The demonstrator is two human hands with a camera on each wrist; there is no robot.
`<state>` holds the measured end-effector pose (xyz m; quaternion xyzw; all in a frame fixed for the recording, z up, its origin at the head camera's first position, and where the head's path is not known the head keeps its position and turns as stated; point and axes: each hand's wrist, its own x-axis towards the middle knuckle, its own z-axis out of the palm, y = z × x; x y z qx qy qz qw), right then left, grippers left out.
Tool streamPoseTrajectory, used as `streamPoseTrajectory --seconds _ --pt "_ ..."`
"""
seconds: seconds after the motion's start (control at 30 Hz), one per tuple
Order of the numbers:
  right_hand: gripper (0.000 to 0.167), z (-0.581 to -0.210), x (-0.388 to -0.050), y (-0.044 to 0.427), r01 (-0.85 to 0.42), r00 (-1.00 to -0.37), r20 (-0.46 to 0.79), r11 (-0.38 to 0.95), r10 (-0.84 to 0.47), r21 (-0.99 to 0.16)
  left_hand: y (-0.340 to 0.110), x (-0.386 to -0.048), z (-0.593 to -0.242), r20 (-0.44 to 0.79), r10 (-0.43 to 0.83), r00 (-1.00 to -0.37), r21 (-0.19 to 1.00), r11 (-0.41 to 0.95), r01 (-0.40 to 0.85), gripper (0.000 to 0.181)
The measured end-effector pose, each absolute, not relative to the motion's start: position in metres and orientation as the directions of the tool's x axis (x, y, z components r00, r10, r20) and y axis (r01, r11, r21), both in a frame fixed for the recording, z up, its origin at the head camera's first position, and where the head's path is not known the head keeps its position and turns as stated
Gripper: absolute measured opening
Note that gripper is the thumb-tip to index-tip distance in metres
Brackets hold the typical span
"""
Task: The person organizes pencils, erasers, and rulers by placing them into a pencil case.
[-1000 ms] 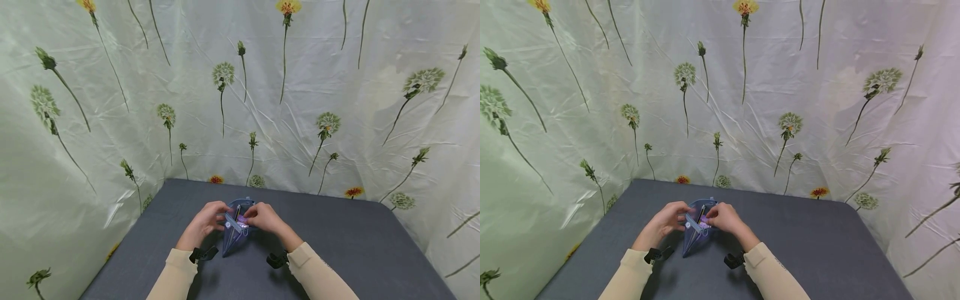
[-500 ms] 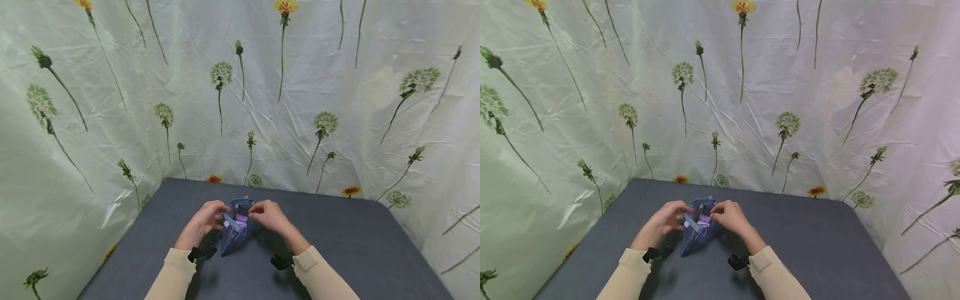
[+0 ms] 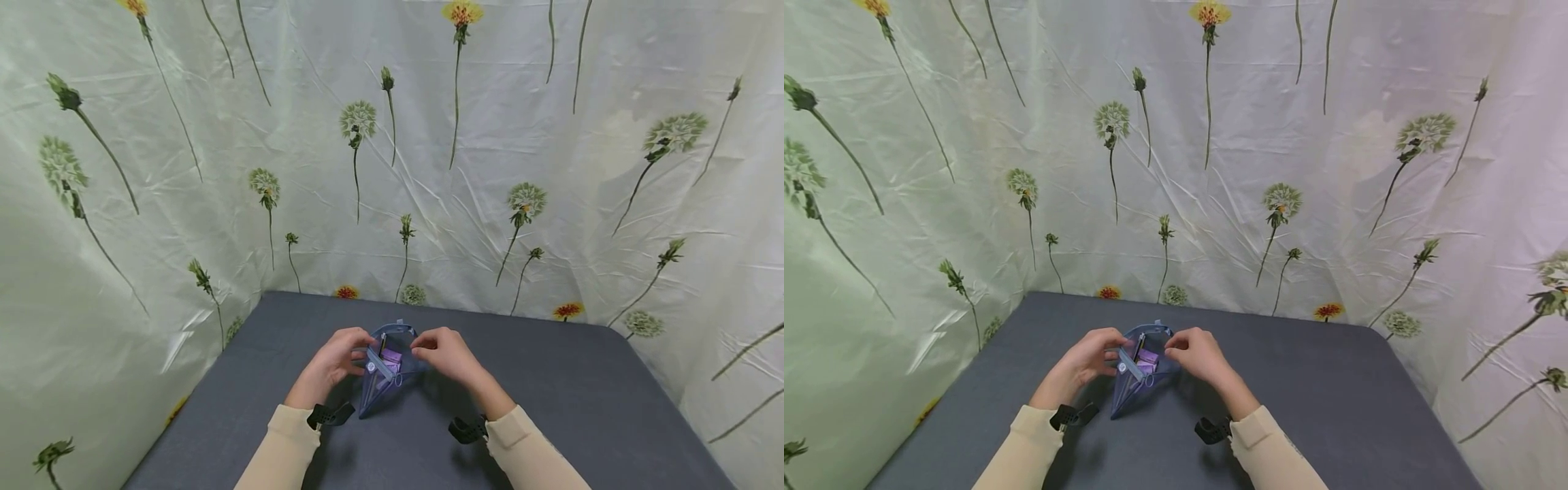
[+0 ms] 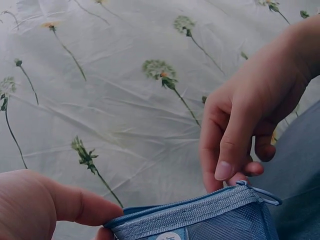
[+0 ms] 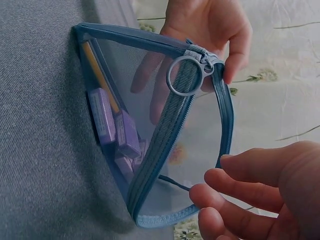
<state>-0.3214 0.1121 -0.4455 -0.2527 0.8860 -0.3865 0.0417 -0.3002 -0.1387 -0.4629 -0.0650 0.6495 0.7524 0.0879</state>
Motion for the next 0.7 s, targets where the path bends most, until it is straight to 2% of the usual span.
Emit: streamPoseTrajectory --seconds 0.17,0.5,0.7 --pt "0.01 -0.444 -0.318 0.123 -0.411 -0.878 0.128 0.589 -0.462 -0.695 -0.133 -0.302 -0.463 -0.21 0.044 -0.977 0.967 -0.137 -0.214 0.017" --pt "0.016 -0.449 -0.312 0.147 -0.389 -0.893 0.12 0.61 -0.433 -0.691 -0.11 -0.298 -0.461 -0.155 0.042 -0.987 0.985 -0.071 -0.158 0.019" --pt "0.015 -0.454 -0.307 0.16 -0.397 -0.888 0.118 0.61 -0.445 -0.686 -0.099 -0.293 -0.464 -0.083 0.006 -0.997 0.993 0.086 -0.082 0.017"
